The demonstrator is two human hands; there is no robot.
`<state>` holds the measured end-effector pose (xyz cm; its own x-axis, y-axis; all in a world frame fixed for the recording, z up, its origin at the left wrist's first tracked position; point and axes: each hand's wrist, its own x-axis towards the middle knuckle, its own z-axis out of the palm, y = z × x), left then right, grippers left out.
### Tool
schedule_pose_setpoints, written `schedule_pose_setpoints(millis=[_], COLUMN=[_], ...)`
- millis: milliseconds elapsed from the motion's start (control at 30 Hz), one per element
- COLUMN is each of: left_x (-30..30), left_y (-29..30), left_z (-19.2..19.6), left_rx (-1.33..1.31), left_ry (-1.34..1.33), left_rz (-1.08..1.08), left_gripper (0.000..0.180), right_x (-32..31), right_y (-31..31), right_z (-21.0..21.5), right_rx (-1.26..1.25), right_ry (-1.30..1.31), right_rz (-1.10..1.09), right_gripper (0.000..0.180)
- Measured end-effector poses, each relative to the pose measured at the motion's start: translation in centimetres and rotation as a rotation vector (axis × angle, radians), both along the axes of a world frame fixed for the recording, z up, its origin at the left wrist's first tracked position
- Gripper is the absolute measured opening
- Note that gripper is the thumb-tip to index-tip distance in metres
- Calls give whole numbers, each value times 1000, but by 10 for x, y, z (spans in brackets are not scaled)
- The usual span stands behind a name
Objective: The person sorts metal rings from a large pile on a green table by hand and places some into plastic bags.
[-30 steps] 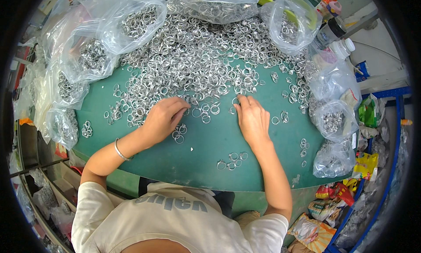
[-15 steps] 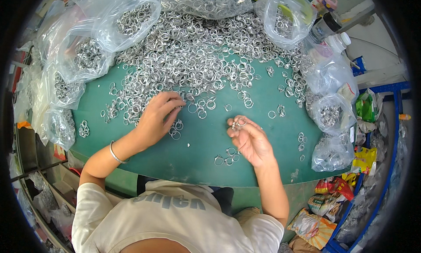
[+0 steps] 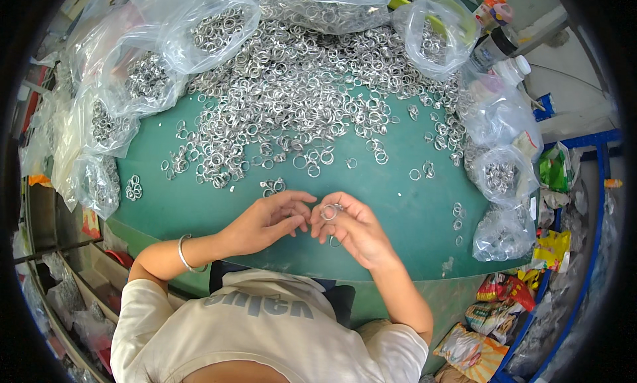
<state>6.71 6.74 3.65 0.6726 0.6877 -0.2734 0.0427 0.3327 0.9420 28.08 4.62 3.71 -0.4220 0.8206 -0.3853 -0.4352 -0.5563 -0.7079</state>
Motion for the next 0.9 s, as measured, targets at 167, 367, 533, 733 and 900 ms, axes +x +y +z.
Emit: schedule_pose_setpoints(millis=[167, 367, 533, 733, 900], left_x=[6, 6, 4, 17, 22], left_y=[-9, -15, -7, -15, -20], left_z=[5, -2, -1, 3, 0], left_rx=[201, 571, -45, -81, 15], left_ry=[60, 175, -126, -182, -60], left_rz=[35, 72, 169, 155, 105], left_gripper=[44, 45, 29, 29, 31], right_x=[-16, -23, -17, -14, -8], right_y=[-14, -18, -21, -36, -38], right_z=[0, -6, 6, 6, 0], right_rx=[265, 334, 245, 262, 397], right_ry=[-679, -699, -402, -545, -786], right_rz=[36, 15, -87, -172, -100], right_gripper=[7, 10, 12, 8, 8])
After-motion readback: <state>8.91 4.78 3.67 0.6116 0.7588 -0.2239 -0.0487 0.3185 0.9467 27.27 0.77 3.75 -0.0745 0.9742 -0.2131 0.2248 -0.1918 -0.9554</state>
